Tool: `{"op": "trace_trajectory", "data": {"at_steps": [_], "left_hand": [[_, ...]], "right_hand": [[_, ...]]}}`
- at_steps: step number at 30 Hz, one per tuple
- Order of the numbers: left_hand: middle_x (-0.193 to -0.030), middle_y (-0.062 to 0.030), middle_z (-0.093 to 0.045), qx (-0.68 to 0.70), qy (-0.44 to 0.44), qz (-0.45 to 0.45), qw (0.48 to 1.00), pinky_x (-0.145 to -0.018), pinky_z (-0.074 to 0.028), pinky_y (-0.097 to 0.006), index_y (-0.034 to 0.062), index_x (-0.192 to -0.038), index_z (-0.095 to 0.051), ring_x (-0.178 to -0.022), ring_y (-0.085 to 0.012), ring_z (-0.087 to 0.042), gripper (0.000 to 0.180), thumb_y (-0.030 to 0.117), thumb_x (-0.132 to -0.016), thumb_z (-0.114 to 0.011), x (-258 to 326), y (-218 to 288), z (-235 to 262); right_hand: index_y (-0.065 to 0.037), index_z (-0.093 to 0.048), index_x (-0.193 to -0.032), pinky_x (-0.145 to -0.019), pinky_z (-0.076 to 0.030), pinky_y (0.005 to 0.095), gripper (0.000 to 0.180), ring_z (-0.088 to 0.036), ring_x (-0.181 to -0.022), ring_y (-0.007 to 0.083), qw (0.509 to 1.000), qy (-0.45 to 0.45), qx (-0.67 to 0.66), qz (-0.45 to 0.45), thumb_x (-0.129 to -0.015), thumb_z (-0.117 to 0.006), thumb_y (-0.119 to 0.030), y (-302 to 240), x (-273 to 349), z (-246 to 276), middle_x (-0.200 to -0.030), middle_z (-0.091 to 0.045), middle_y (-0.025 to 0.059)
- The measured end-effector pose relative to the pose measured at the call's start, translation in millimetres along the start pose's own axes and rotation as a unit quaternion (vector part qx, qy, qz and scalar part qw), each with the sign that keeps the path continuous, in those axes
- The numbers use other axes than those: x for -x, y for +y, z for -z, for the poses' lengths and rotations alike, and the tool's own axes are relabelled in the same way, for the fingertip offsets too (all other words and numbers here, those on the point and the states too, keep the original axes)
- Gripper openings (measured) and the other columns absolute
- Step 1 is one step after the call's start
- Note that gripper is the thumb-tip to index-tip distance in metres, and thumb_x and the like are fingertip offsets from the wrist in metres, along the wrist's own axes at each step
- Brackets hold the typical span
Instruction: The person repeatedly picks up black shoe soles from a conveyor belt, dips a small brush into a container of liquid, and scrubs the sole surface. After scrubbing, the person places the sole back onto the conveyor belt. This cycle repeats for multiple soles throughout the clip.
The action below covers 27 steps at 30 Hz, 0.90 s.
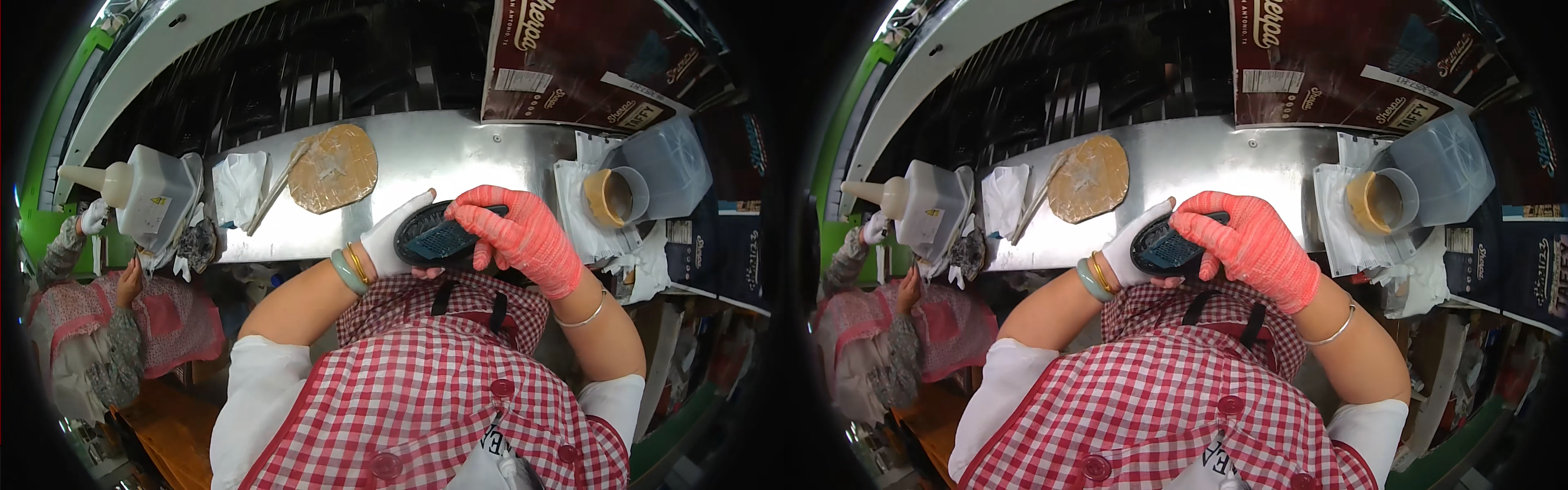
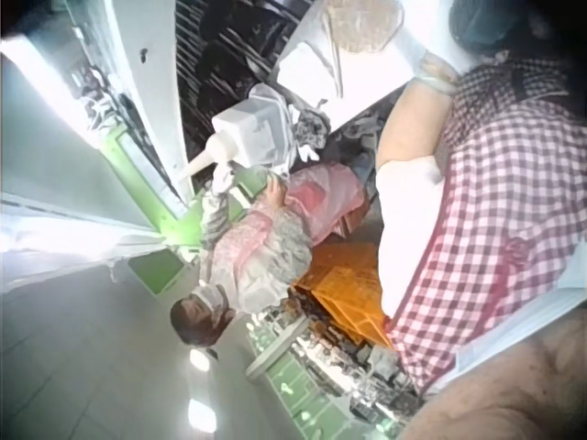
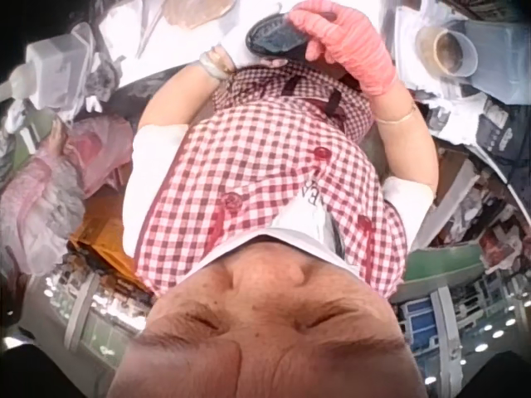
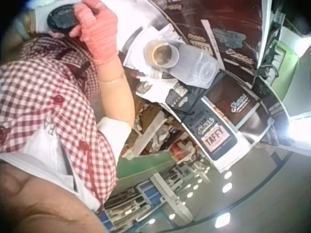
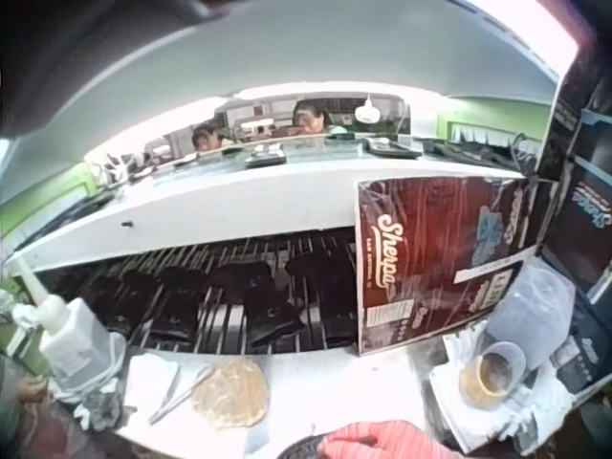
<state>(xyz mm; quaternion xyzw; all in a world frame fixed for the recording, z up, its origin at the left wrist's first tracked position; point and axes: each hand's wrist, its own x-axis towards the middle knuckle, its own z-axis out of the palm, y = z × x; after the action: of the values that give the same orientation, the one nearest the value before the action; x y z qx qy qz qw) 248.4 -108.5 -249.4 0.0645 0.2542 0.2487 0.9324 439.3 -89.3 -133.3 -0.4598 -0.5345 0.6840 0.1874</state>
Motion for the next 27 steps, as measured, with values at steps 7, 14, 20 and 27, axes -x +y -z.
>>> {"op": "trace_trajectory", "data": {"at_steps": [7, 14, 20, 27], "left_hand": [[-0.083, -0.0134, -0.064, -0.175, 0.085, 0.031, 0.98, -0.034, -0.041, -0.03, 0.0081, -0.109, -0.055, -0.05, -0.0293, -0.059, 0.055, 0.056, -0.091, -0.033, 16.4, 38.9, 17.0], [-0.066, -0.019, -0.062, -0.234, 0.075, 0.114, 0.963, -0.03, -0.034, -0.025, 0.0005, -0.105, -0.057, -0.043, -0.0255, -0.057, 0.062, 0.054, -0.092, -0.028, 9.0, 64.7, 29.2], [-0.065, -0.0219, -0.06, -0.246, 0.062, 0.166, 0.953, -0.03, -0.04, -0.027, -0.0049, -0.098, -0.058, -0.046, -0.0285, -0.06, 0.07, 0.057, -0.091, -0.027, 1.9, 77.9, 32.5], [-0.059, -0.0234, -0.058, -0.261, 0.104, 0.176, 0.943, -0.029, -0.037, -0.029, -0.0048, -0.096, -0.059, -0.044, -0.0279, -0.058, 0.07, 0.057, -0.092, -0.026, 0.3, 85.4, 22.4]], "right_hand": [[0.0, -0.065, -0.099, -0.047, -0.042, 0.02, 0.031, -0.056, -0.053, 0.0077, 1.0, -0.002, -0.003, 0.003, -0.083, -0.064, -0.026, 9.1, -33.7, -8.0, -0.071, -0.062, 0.0043], [0.0, -0.067, -0.095, -0.052, -0.044, 0.0211, 0.029, -0.056, -0.055, 0.0077, 1.0, -0.011, 0.018, -0.002, -0.082, -0.064, -0.026, 10.4, -46.9, 4.4, -0.071, -0.062, 0.0041], [-0.001, -0.068, -0.093, -0.053, -0.045, 0.0224, 0.027, -0.056, -0.056, 0.0084, 0.999, -0.004, 0.029, -0.022, -0.082, -0.064, -0.025, 11.8, -49.1, 16.8, -0.071, -0.063, 0.0041], [-0.003, -0.068, -0.093, -0.051, -0.042, 0.0197, 0.024, -0.056, -0.057, 0.0071, 0.997, -0.015, 0.081, -0.014, -0.082, -0.062, -0.023, 5.5, -49.7, 26.7, -0.073, -0.063, 0.0026]]}}
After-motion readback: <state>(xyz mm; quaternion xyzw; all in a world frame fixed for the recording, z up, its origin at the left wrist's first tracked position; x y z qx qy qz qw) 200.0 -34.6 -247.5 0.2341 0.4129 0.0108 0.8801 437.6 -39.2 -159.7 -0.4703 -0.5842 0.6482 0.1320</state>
